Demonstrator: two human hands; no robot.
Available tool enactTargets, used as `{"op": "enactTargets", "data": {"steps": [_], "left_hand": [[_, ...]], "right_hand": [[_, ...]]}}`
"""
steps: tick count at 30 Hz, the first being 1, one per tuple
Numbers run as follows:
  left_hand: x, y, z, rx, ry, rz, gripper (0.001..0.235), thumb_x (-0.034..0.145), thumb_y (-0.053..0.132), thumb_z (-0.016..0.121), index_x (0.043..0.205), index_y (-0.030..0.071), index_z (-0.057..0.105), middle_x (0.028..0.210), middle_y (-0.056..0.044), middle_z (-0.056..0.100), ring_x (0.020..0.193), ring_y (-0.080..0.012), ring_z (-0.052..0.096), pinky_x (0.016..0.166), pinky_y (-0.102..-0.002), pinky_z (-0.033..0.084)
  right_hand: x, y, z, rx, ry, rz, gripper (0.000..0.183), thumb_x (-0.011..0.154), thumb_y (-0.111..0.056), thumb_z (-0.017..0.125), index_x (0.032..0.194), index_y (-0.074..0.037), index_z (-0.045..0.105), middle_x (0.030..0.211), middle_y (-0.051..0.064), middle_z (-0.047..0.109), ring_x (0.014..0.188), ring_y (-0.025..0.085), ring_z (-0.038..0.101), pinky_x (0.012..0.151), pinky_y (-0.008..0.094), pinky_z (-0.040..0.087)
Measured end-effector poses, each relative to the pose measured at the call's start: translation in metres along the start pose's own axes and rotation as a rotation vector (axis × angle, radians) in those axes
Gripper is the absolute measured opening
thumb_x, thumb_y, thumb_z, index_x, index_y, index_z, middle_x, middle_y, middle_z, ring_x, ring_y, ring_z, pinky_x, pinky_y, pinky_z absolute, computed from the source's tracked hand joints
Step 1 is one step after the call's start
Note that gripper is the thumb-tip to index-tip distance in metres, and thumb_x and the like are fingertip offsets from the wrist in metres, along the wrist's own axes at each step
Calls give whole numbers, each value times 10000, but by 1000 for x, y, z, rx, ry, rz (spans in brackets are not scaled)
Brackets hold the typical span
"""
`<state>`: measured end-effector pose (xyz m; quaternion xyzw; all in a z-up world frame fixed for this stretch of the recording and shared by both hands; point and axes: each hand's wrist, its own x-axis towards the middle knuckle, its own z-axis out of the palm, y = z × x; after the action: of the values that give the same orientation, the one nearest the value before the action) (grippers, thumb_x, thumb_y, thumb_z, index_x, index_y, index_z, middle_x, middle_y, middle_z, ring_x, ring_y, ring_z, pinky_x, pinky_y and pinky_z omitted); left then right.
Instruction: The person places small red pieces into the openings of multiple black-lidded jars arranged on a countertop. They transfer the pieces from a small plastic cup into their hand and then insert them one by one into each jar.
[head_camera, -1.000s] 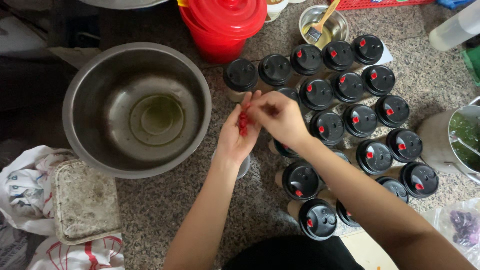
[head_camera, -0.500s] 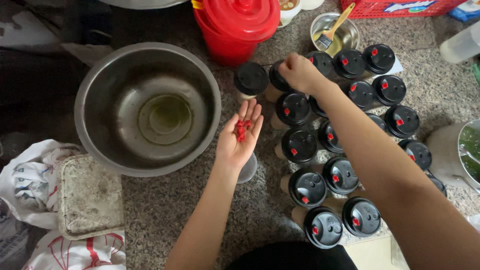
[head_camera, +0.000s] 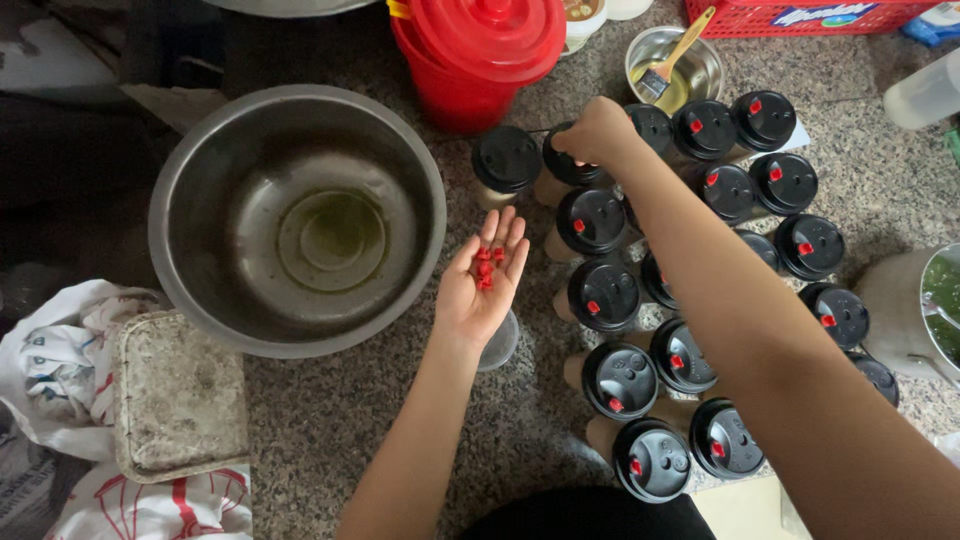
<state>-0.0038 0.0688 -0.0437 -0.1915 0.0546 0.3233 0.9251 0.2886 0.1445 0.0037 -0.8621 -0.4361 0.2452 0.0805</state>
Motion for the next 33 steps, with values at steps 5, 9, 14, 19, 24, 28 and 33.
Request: {"op": "enactTargets", "data": {"steps": [5, 9, 14, 19, 24, 28, 33], "left_hand": [[-4, 2, 0, 10, 7, 10, 433, 1115, 201, 342, 1474, -8, 463, 1568, -151, 449, 1491, -301, 381, 1231, -472, 351], [-6, 2, 1, 17, -24, -5, 425, 1116, 195, 351, 1476, -4, 456, 1580, -146, 438, 1497, -296, 370, 1234, -472, 343], [-15, 3, 8, 77, -126, -45, 437, 1122, 210, 342, 1491, -5, 433, 1620, -148, 400, 1528, -301, 325, 1258, -465, 294], [-16, -2, 19, 206, -41, -8, 498, 1101, 269, 338, 1490, -22, 450, 1600, -170, 413, 1509, -296, 341, 1251, -435, 295], [-18, -5, 12, 165, -49, -31, 487, 1165, 285, 319, 1539, -18, 393, 1553, -140, 429, 1389, -248, 465, 1216, -408, 357], [-17, -3, 5, 101, -143, -34, 505, 1159, 282, 301, 1537, -44, 378, 1580, -206, 441, 1356, -267, 491, 1163, -387, 392], [-19, -2, 13, 98, -48, 67, 495, 1108, 263, 305, 1512, -8, 391, 1574, -194, 430, 1443, -302, 420, 1190, -447, 379]], "right_hand": [[20, 2, 25, -314, 162, -171, 306, 782, -282, 765, 843, 18, 750, 871, 244, 726, 851, 405, 714, 748, 453, 574], [13, 5, 25, -295, 235, -185, 339, 772, -283, 783, 972, -10, 761, 1015, 248, 727, 971, 421, 708, 825, 484, 567], [-56, -7, 1, -144, 324, -303, 487, 748, -357, 884, 1026, 7, 720, 992, 241, 706, 949, 422, 674, 803, 493, 534], [-161, -49, 3, 241, 254, -705, 170, 911, -155, 720, 1042, -50, 743, 1016, 139, 725, 947, 306, 711, 853, 413, 573], [-219, -73, 6, 126, 138, -860, 202, 869, -164, 722, 1041, -65, 765, 931, 147, 671, 895, 340, 664, 785, 438, 538], [-231, -73, 15, -9, 238, -784, 185, 836, -238, 776, 922, -76, 755, 899, 139, 675, 887, 356, 657, 799, 458, 527], [-212, -61, 37, 248, 234, -665, 215, 883, -234, 757, 938, -27, 737, 873, 160, 708, 818, 319, 707, 722, 403, 549]]}}
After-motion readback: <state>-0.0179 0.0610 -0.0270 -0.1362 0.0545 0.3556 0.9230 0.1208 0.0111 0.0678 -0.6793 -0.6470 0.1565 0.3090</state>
